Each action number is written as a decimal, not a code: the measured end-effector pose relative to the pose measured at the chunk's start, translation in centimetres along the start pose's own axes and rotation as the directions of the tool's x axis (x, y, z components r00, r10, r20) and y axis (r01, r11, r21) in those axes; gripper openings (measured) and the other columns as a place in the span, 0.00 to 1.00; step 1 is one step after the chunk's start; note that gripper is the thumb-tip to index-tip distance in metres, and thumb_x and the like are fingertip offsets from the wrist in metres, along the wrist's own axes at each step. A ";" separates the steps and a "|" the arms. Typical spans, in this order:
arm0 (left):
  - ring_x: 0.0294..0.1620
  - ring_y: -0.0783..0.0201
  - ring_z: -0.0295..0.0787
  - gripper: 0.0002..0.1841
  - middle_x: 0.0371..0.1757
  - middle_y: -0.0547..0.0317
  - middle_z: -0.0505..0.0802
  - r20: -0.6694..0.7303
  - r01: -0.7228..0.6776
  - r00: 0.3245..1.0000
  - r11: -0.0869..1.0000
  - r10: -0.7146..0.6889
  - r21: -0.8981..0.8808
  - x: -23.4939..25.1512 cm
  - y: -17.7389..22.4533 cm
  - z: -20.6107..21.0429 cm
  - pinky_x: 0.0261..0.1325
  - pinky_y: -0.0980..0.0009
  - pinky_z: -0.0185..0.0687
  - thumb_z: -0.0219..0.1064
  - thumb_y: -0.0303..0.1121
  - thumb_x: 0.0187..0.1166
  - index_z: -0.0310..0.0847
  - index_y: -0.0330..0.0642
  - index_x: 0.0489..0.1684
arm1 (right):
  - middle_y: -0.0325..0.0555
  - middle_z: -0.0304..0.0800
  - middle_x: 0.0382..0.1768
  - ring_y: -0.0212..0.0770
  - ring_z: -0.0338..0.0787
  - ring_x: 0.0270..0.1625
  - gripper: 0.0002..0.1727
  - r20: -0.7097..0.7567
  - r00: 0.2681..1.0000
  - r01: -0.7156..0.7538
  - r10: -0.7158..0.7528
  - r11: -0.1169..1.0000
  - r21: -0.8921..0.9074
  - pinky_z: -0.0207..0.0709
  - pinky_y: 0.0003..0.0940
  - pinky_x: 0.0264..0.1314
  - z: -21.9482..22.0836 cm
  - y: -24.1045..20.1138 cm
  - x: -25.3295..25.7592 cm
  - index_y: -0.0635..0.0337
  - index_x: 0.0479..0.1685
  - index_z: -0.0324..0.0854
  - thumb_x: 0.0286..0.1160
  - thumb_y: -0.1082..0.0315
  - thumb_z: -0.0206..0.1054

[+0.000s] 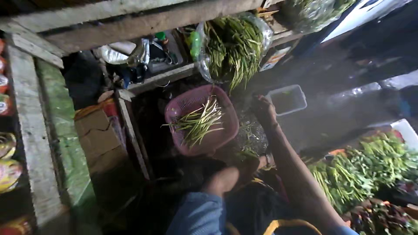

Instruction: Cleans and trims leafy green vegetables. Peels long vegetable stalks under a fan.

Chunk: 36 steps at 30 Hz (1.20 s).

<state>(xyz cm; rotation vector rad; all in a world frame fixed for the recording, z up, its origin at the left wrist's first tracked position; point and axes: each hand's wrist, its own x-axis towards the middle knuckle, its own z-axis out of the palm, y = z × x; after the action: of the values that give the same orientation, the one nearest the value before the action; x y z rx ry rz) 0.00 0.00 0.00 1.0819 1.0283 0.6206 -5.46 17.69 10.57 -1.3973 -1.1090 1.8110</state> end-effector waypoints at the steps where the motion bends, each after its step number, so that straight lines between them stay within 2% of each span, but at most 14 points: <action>1: 0.68 0.45 0.81 0.21 0.69 0.28 0.83 -0.081 0.126 0.988 0.989 -0.132 -0.075 -0.6 5.7 -0.9 0.75 0.53 0.72 0.53 0.30 0.91 0.72 0.23 0.75 | 0.45 0.82 0.63 0.39 0.86 0.56 0.19 0.016 0.999 0.044 -0.044 0.998 0.036 0.84 0.42 0.59 -1.2 -0.5 0.1 0.58 0.73 0.72 0.86 0.70 0.52; 3: 0.59 0.55 0.83 0.20 0.64 0.33 0.86 -0.197 0.111 0.970 0.979 -0.145 -0.171 1.0 10.8 -1.7 0.69 0.64 0.75 0.55 0.26 0.88 0.71 0.22 0.74 | 0.36 0.84 0.47 0.32 0.86 0.47 0.13 0.099 0.987 0.103 -0.123 0.976 0.195 0.84 0.34 0.58 -4.9 -1.6 -0.4 0.53 0.61 0.75 0.88 0.69 0.49; 6: 0.34 0.74 0.81 0.15 0.39 0.54 0.87 -0.314 -0.173 0.948 0.901 0.043 -0.399 5.6 9.8 -1.3 0.41 0.77 0.81 0.64 0.25 0.82 0.76 0.25 0.61 | 0.28 0.84 0.34 0.24 0.85 0.39 0.13 0.107 0.976 0.137 -0.190 0.917 0.375 0.81 0.20 0.49 -10.9 -4.1 -3.4 0.45 0.46 0.79 0.91 0.62 0.48; 8: 0.32 0.74 0.84 0.12 0.37 0.55 0.90 -0.274 -0.208 0.958 0.869 0.088 -0.449 6.3 11.1 -2.1 0.39 0.76 0.83 0.63 0.25 0.83 0.78 0.25 0.58 | 0.30 0.85 0.35 0.26 0.86 0.37 0.10 -0.110 0.976 0.214 -0.187 0.914 0.346 0.83 0.23 0.46 -14.9 -5.1 -5.9 0.49 0.49 0.80 0.90 0.62 0.53; 11: 0.32 0.74 0.83 0.09 0.35 0.60 0.89 -0.133 -0.152 0.986 0.894 0.105 -0.421 8.1 12.3 -2.8 0.40 0.77 0.83 0.61 0.25 0.85 0.80 0.29 0.55 | 0.32 0.86 0.34 0.29 0.86 0.34 0.08 -0.433 0.873 0.328 -0.226 0.928 0.177 0.86 0.30 0.43 -20.1 -5.7 -9.9 0.51 0.49 0.81 0.88 0.63 0.56; 14: 0.26 0.76 0.83 0.07 0.32 0.64 0.91 0.042 -0.046 0.997 0.914 0.069 -0.402 9.4 15.7 -2.4 0.32 0.81 0.81 0.63 0.32 0.86 0.85 0.40 0.47 | 0.37 0.89 0.58 0.33 0.90 0.49 0.18 -0.393 0.879 0.261 -0.271 0.962 -0.080 0.86 0.34 0.52 -23.5 -4.4 -14.7 0.48 0.71 0.76 0.88 0.58 0.58; 16: 0.26 0.77 0.82 0.07 0.34 0.65 0.92 0.117 -0.057 0.989 0.953 0.096 -0.298 9.6 18.2 -1.3 0.30 0.80 0.80 0.65 0.35 0.85 0.85 0.45 0.51 | 0.46 0.80 0.74 0.41 0.88 0.61 0.31 -0.216 0.928 0.258 -0.304 0.942 -0.215 0.85 0.42 0.59 -24.1 -3.2 -16.8 0.50 0.85 0.66 0.80 0.61 0.63; 18: 0.31 0.76 0.84 0.12 0.37 0.67 0.90 0.134 -0.074 0.986 0.987 0.094 -0.145 9.9 19.7 0.1 0.35 0.76 0.83 0.67 0.38 0.84 0.81 0.48 0.59 | 0.53 0.86 0.64 0.41 0.90 0.55 0.34 -0.157 0.920 0.312 -0.359 0.913 -0.262 0.87 0.42 0.58 -23.6 -2.0 -18.1 0.59 0.83 0.66 0.75 0.67 0.68; 20: 0.34 0.74 0.86 0.14 0.41 0.66 0.91 0.136 -0.113 0.984 0.993 0.115 -0.024 10.2 20.3 1.7 0.38 0.74 0.86 0.67 0.38 0.84 0.81 0.48 0.63 | 0.54 0.90 0.51 0.41 0.90 0.46 0.28 -0.268 0.854 0.354 -0.445 0.876 -0.327 0.86 0.42 0.54 -23.6 -0.3 -18.9 0.64 0.79 0.69 0.80 0.69 0.66; 24: 0.35 0.76 0.87 0.17 0.54 0.63 0.93 0.203 -0.210 0.954 0.975 0.219 -0.067 11.9 19.9 5.2 0.37 0.78 0.85 0.63 0.33 0.86 0.80 0.44 0.70 | 0.54 0.93 0.44 0.43 0.91 0.39 0.16 -0.570 0.656 0.319 -0.495 0.866 -0.385 0.87 0.45 0.47 -27.1 4.4 -21.3 0.64 0.65 0.85 0.86 0.68 0.60; 27: 0.29 0.77 0.85 0.15 0.53 0.62 0.94 0.146 -0.167 0.971 0.975 0.189 -0.149 12.1 20.1 6.6 0.32 0.79 0.83 0.58 0.30 0.89 0.79 0.41 0.69 | 0.56 0.94 0.50 0.49 0.93 0.48 0.14 -0.672 0.561 0.210 -0.483 0.869 -0.449 0.85 0.52 0.58 -30.0 7.9 -25.8 0.63 0.60 0.88 0.83 0.69 0.64; 30: 0.25 0.76 0.84 0.11 0.34 0.67 0.92 0.105 -0.071 0.987 0.925 0.118 -0.374 12.4 20.9 6.6 0.31 0.79 0.85 0.49 0.32 0.93 0.81 0.48 0.50 | 0.55 0.94 0.51 0.52 0.94 0.50 0.13 -0.768 0.476 0.053 -0.428 0.886 -0.461 0.84 0.57 0.61 -32.3 11.3 -31.9 0.60 0.59 0.88 0.83 0.66 0.67; 32: 0.21 0.76 0.83 0.16 0.23 0.73 0.86 0.085 -0.057 0.991 0.888 0.108 -0.457 12.5 21.6 6.3 0.31 0.78 0.86 0.46 0.37 0.94 0.82 0.51 0.40 | 0.60 0.93 0.51 0.57 0.93 0.52 0.15 -0.845 0.422 -0.080 -0.330 0.914 -0.397 0.82 0.60 0.63 -33.7 12.3 -36.3 0.63 0.60 0.88 0.84 0.64 0.66; 36: 0.19 0.74 0.82 0.21 0.19 0.72 0.84 0.126 0.020 0.990 0.797 0.071 -0.604 12.5 23.1 5.1 0.31 0.75 0.86 0.43 0.42 0.95 0.82 0.51 0.37 | 0.72 0.89 0.58 0.72 0.87 0.63 0.18 -0.926 0.366 -0.381 -0.091 0.893 -0.238 0.73 0.71 0.71 -37.0 12.8 -43.3 0.68 0.66 0.84 0.85 0.66 0.64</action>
<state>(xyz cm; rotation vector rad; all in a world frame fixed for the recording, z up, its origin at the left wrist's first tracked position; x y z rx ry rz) 11.35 16.98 17.31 0.5573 0.6154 0.8129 42.47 -15.30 15.86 -2.3915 -0.7074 0.5064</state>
